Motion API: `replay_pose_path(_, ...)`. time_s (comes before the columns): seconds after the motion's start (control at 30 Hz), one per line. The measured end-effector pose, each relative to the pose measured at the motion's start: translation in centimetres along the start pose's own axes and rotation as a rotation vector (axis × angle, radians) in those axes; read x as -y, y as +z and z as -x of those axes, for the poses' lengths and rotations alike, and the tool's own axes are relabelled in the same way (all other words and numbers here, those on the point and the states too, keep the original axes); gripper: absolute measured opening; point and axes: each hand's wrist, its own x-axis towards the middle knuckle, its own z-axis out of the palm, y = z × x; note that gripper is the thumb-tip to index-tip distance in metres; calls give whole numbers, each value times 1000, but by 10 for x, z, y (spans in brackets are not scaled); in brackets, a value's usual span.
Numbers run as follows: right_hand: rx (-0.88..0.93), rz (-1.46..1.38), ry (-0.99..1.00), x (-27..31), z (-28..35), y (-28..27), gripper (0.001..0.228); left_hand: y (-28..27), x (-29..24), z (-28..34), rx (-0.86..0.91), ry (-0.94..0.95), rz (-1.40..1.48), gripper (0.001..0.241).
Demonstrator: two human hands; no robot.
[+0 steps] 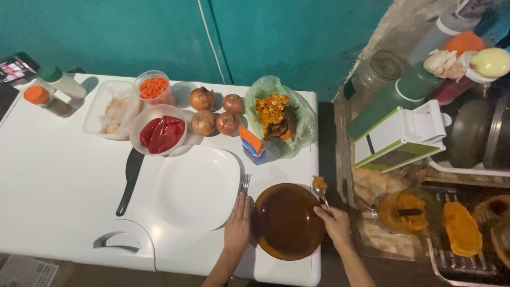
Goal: Scooping roasted pumpkin from its skin into a bowl and mashing it with a spoon.
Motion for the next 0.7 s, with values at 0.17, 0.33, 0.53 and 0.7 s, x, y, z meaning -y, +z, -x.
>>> replay_pose_path(0.17,-24,127,50,8,-8,22,43,-9,2,7,-13,76,-76,72)
replay_pose_path(0.33,-68,75,41,22,0,29,43,-15,2,14,7,60,-55,74)
replay_pose_path(0.53,-125,272,-129,54,11,3,43,-64,-40,21,-169,-66,181,67)
replay_pose_path(0.7,-73,83,185,119,37,-94,39,-70,-95,16,-278,-121,317,56)
